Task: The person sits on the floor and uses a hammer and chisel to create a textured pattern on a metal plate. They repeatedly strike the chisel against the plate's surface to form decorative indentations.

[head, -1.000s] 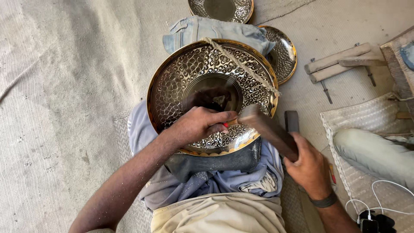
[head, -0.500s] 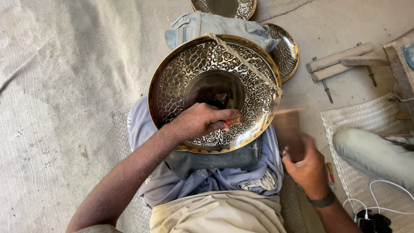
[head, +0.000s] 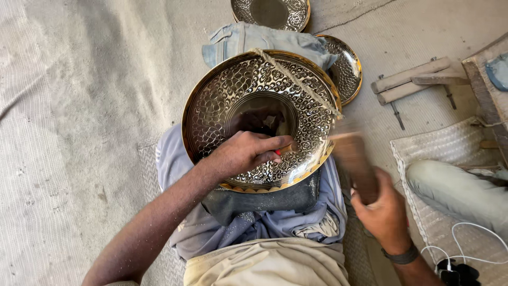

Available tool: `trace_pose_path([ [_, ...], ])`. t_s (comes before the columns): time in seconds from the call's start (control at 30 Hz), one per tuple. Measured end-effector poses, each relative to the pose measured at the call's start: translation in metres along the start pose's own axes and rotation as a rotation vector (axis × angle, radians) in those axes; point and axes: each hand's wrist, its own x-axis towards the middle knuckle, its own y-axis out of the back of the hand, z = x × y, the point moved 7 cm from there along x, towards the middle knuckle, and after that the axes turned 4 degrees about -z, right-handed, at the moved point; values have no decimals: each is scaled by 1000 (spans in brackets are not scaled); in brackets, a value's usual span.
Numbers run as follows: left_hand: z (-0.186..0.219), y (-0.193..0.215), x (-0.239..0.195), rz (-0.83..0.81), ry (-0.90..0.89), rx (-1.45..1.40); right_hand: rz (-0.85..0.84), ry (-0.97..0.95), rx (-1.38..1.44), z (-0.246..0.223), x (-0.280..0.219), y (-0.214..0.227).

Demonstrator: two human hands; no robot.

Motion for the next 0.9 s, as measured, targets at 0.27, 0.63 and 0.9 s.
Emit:
trace_pose_path([
  [0.27, -3, 0, -9, 70, 8, -38, -104, -69, -76, 3, 7, -12],
  [0.63, -3, 2, -16, 80, -42, -16, -63, 31, 121, 4, 19, -19],
  [0.9, -7, -3, -14, 18, 19, -23, -138, 123, -223, -7, 19, -14],
])
